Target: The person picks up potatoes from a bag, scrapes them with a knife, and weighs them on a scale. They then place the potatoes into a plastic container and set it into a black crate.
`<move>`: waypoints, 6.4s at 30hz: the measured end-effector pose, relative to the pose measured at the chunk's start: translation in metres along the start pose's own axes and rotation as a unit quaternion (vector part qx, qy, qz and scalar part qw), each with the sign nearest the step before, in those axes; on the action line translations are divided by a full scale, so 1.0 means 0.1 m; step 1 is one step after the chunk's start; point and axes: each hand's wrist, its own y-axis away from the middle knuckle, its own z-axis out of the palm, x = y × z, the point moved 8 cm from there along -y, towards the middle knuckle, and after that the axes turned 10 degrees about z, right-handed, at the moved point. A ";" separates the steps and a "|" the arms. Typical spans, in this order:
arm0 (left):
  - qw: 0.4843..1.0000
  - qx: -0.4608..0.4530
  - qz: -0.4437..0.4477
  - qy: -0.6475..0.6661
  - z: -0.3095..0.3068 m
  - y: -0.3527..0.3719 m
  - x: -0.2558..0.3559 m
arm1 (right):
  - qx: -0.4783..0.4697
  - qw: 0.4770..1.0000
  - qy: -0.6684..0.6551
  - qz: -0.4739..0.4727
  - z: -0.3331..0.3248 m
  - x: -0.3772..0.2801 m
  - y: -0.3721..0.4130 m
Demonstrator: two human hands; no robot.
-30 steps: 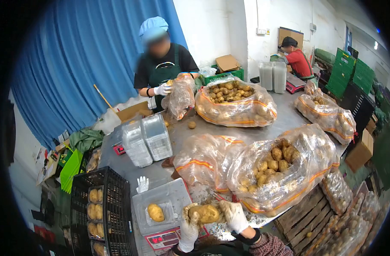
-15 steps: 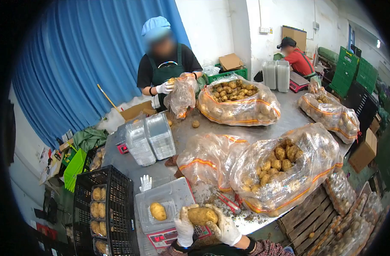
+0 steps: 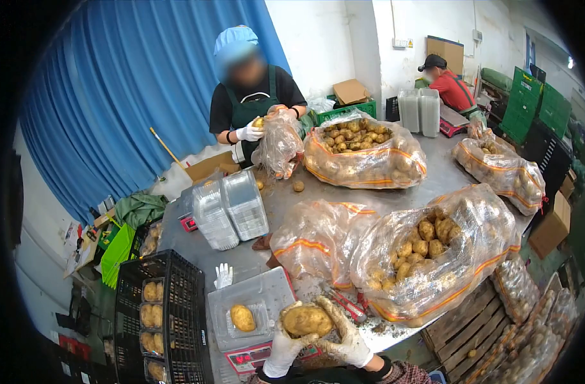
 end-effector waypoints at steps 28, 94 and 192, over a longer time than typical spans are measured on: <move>0.749 0.070 -0.001 -0.659 -2.10 0.30 0.03 | 0.001 0.889 0.424 -0.171 1.87 0.38 -0.89; 0.716 0.083 0.067 -0.690 -1.12 0.31 0.91 | -0.220 0.630 0.691 0.277 -2.47 1.31 -1.24; 0.980 0.197 -0.004 -0.028 -0.54 0.10 -0.38 | -0.021 0.921 0.365 0.132 0.20 0.20 -0.06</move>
